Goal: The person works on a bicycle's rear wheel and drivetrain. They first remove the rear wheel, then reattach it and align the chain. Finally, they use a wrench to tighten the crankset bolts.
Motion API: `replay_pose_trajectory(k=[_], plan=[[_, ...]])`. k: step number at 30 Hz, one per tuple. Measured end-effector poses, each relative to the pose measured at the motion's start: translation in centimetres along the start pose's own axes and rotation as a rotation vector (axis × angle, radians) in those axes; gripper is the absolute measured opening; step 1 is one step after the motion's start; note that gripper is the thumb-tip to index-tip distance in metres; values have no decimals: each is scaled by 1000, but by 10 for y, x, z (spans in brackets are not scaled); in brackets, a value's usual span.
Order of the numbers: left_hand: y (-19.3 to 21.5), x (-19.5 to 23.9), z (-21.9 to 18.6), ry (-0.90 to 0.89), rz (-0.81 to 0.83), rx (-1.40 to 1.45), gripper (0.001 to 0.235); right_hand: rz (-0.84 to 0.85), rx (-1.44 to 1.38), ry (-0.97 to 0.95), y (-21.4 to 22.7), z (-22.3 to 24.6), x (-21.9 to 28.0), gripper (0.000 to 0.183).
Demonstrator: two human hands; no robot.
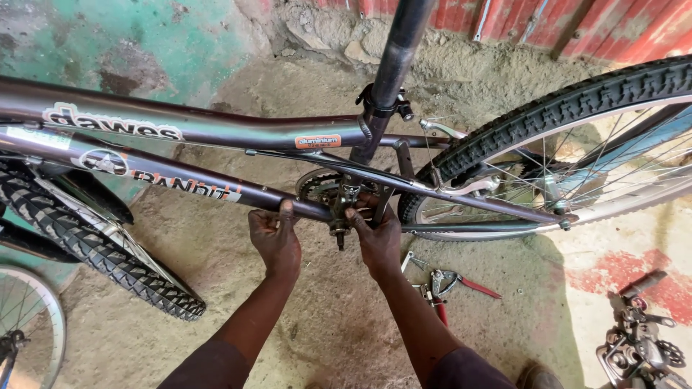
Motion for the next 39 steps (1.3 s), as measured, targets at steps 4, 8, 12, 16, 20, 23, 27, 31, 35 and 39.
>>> replay_pose_trajectory(k=[4,8,12,16,20,23,27,31,35,39], plan=[[-2,3,-3,54,-13,41,31,7,-69,-60,-1,5,-4,46],[-9,10,-15,152,-44,64,31,48,-49,-111,-5,6,-4,46],[0,7,-10,218,-40,-74,51,38,-101,-126,-7,-7,-1,47],[-3,8,-13,261,-53,-68,61,35,-127,-94,-7,-25,-7,43],[0,6,-5,265,-68,-21,57,37,-100,-66,-5,2,5,44],[-5,1,-14,184,39,-47,25,-29,11,57,11,11,19,29],[-2,-5,-11,147,95,20,32,29,224,436,35,-19,43,41],[9,-10,10,227,63,24,54,142,629,249,54,-75,58,57],[9,-10,13,185,73,82,42,65,610,428,52,-47,55,64],[26,-22,52,58,7,84,28,38,415,742,13,27,45,20]])
Point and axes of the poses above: each hand's wrist, its own x-axis away from the middle knuckle, its own y-axis out of the back of the hand, z = x × y, the point moved 9 cm from there along -x, towards the middle knuckle, and after that the axes turned 7 degrees about -z, right-handed, at the moved point
